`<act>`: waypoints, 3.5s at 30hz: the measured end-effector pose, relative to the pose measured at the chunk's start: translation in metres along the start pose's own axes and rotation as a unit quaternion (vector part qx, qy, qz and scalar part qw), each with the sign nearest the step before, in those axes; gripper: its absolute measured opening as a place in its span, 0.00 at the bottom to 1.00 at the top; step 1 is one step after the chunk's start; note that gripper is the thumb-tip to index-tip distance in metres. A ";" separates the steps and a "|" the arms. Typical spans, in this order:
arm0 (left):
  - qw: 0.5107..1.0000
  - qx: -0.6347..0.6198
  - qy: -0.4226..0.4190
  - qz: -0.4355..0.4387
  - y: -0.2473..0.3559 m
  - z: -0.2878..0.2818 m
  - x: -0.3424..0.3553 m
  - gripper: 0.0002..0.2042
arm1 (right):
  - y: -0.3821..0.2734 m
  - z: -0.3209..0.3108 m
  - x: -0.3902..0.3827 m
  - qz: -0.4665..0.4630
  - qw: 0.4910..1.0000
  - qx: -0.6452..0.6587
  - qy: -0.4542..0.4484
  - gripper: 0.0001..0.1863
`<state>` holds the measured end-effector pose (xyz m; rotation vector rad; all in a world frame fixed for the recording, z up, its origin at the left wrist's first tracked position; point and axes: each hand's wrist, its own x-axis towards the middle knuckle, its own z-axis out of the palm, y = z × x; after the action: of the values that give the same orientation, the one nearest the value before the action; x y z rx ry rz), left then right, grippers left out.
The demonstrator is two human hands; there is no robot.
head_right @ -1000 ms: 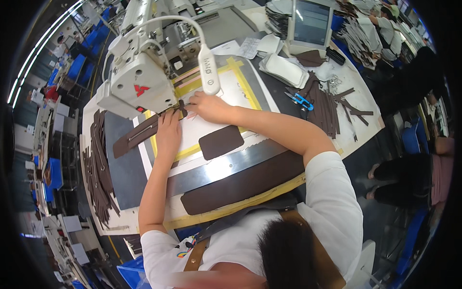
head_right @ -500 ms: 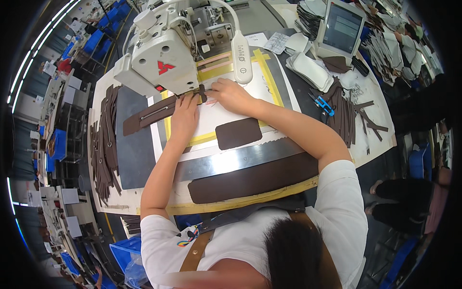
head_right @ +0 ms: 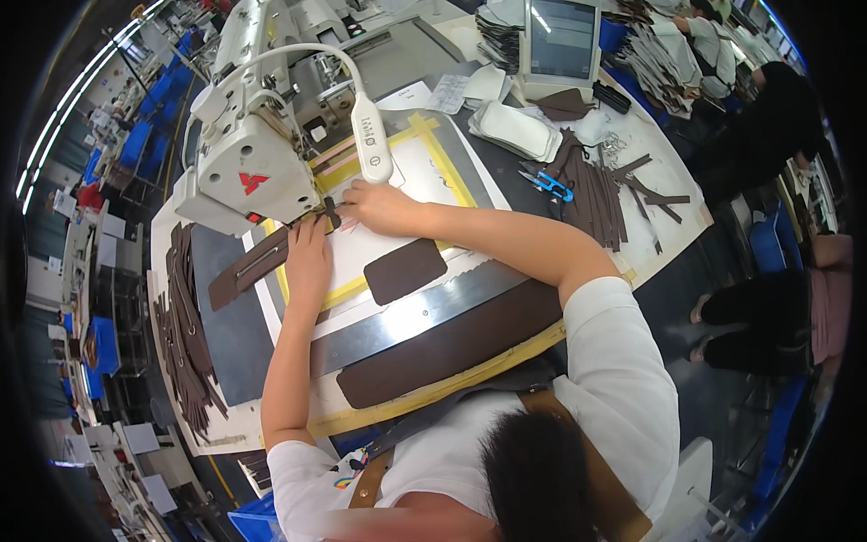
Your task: The person sews pieces of brown leather together using an industrial sewing machine.
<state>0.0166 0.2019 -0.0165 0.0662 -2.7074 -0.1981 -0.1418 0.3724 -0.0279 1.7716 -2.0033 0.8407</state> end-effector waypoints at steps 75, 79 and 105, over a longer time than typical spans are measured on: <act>0.999 0.031 0.021 0.014 0.002 -0.001 -0.002 0.21 | -0.009 -0.009 0.003 0.025 0.999 0.038 -0.028 0.18; 0.999 0.012 0.038 0.011 0.001 0.001 -0.004 0.21 | -0.015 -0.007 0.001 0.034 0.999 0.004 -0.027 0.18; 0.999 0.008 0.031 0.006 0.000 -0.001 -0.004 0.21 | -0.019 -0.010 0.003 0.009 1.000 -0.010 0.011 0.13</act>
<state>0.0202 0.2021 -0.0175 0.0583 -2.6466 -0.1690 -0.1252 0.3751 -0.0143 1.7290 -2.0096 0.8376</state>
